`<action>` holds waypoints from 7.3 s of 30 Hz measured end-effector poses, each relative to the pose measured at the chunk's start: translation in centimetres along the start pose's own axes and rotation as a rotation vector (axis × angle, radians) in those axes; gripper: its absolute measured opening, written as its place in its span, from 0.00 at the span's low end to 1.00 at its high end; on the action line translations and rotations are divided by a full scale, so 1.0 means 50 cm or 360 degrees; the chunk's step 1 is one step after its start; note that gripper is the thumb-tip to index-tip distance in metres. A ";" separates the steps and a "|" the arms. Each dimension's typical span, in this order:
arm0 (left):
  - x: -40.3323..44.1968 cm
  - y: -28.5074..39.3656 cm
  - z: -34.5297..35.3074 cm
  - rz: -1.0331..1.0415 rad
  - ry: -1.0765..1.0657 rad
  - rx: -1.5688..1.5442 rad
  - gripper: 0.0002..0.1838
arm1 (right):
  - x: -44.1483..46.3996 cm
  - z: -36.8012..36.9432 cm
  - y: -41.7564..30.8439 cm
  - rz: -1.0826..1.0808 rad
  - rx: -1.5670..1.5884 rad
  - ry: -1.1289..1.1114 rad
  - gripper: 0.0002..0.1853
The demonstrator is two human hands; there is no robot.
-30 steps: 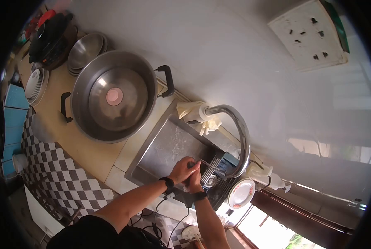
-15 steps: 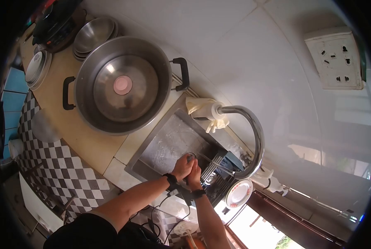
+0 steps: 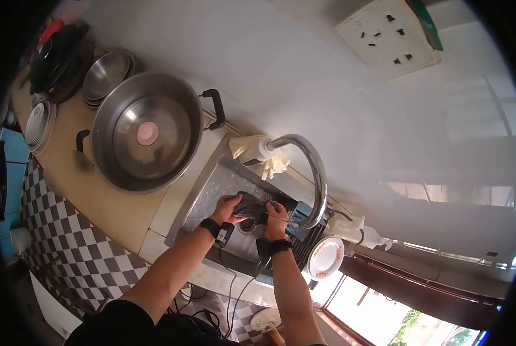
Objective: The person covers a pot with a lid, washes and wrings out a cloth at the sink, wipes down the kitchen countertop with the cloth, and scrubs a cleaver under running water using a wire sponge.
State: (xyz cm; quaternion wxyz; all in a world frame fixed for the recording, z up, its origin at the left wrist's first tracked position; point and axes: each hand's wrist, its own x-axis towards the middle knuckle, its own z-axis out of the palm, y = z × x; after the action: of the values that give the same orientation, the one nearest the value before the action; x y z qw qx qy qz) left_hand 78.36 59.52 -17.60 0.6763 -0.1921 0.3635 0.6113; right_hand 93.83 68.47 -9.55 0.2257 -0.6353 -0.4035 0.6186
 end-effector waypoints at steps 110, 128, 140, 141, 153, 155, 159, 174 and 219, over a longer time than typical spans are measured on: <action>-0.535 0.162 0.234 0.1353 -0.0017 0.2064 0.19 | -0.486 -0.064 -0.109 0.0158 0.0052 -0.0447 0.15; -0.566 0.249 0.204 0.0909 -0.0493 0.2816 0.23 | -0.533 -0.104 -0.094 -0.0571 0.0833 -0.0163 0.18; -0.593 0.263 0.289 0.0605 -0.0303 0.3037 0.32 | -0.534 -0.142 -0.160 -0.0465 0.0327 0.0114 0.14; -0.604 0.254 0.307 0.0681 -0.0224 0.3089 0.30 | -0.533 -0.137 -0.159 -0.0491 0.0322 0.0176 0.15; -0.552 0.183 0.375 -0.0195 -0.0805 0.1333 0.26 | -0.612 -0.026 -0.280 -0.1226 -0.0507 -0.0064 0.17; -0.564 0.187 0.373 -0.0286 -0.0823 0.1280 0.29 | -0.610 -0.029 -0.287 -0.1205 -0.0731 0.0077 0.17; -0.526 0.179 0.312 0.0146 -0.0818 0.2271 0.39 | -0.596 -0.061 -0.319 -0.1235 -0.0960 0.0034 0.15; -0.477 0.053 0.256 -0.0304 -0.0829 0.0338 0.22 | -0.505 -0.141 -0.132 -0.0706 0.0046 0.0063 0.13; -0.263 0.078 0.196 0.1070 -0.1864 0.4291 0.19 | -0.229 0.024 0.124 0.0365 0.0112 -0.1253 0.12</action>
State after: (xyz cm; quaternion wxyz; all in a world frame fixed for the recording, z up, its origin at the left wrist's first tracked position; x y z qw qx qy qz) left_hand 77.24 58.08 -0.86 0.2189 0.9092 0.3489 -0.0608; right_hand 95.15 55.57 -7.67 0.0052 -0.3828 -0.3641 0.8490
